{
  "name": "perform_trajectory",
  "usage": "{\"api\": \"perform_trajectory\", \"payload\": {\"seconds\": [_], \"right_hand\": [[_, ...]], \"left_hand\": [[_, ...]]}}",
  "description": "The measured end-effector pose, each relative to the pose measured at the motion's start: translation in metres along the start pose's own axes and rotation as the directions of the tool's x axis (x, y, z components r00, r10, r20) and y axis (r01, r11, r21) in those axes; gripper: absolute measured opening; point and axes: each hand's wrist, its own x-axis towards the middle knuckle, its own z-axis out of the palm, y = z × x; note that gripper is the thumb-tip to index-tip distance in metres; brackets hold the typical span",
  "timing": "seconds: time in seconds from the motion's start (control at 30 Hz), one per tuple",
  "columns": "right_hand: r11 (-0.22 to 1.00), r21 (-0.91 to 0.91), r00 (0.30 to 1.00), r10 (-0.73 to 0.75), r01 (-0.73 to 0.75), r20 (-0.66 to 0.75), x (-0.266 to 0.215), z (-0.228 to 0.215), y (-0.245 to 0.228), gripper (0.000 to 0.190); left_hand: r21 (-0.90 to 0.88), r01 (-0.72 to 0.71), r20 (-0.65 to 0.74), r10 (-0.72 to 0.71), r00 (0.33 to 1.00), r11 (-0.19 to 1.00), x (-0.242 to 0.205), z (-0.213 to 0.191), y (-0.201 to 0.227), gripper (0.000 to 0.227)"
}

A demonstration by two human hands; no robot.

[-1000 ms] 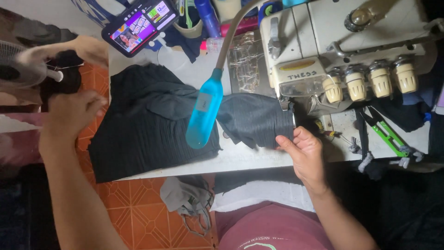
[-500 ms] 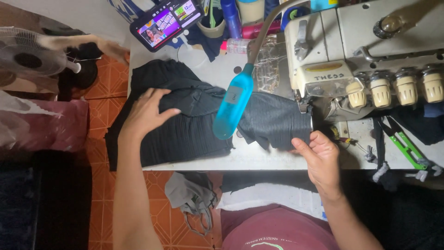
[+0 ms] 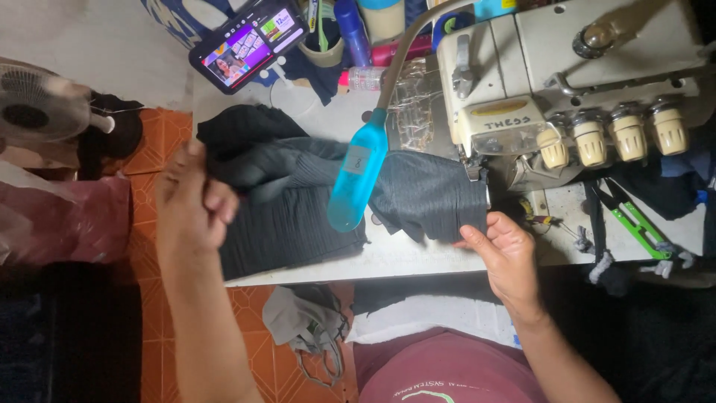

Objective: The person is organizing and aligning pleated black fabric pieces on a sewing table next to an overlock machine.

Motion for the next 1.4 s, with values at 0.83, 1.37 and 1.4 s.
{"api": "perform_trajectory", "payload": {"seconds": [0.83,1.37,1.4], "right_hand": [[0.999,-0.002,0.999,0.051,-0.051,0.009,0.0,-0.011,0.011,0.006],[0.999,0.037,1.0,0.027,-0.027,0.006,-0.001,-0.004,0.001,0.004],[0.999,0.04,1.0,0.025,-0.025,-0.001,-0.001,-0.005,0.002,0.004]], "left_hand": [[0.105,-0.809,0.856,0.362,0.369,0.578,-0.069,0.123,-0.02,0.034],[0.479,-0.865,0.63,0.746,0.218,-0.152,-0.094,0.146,-0.085,0.01],[0.473,-0.868,0.632,0.745,0.212,-0.154,-0.093,0.143,-0.084,0.01]]}}
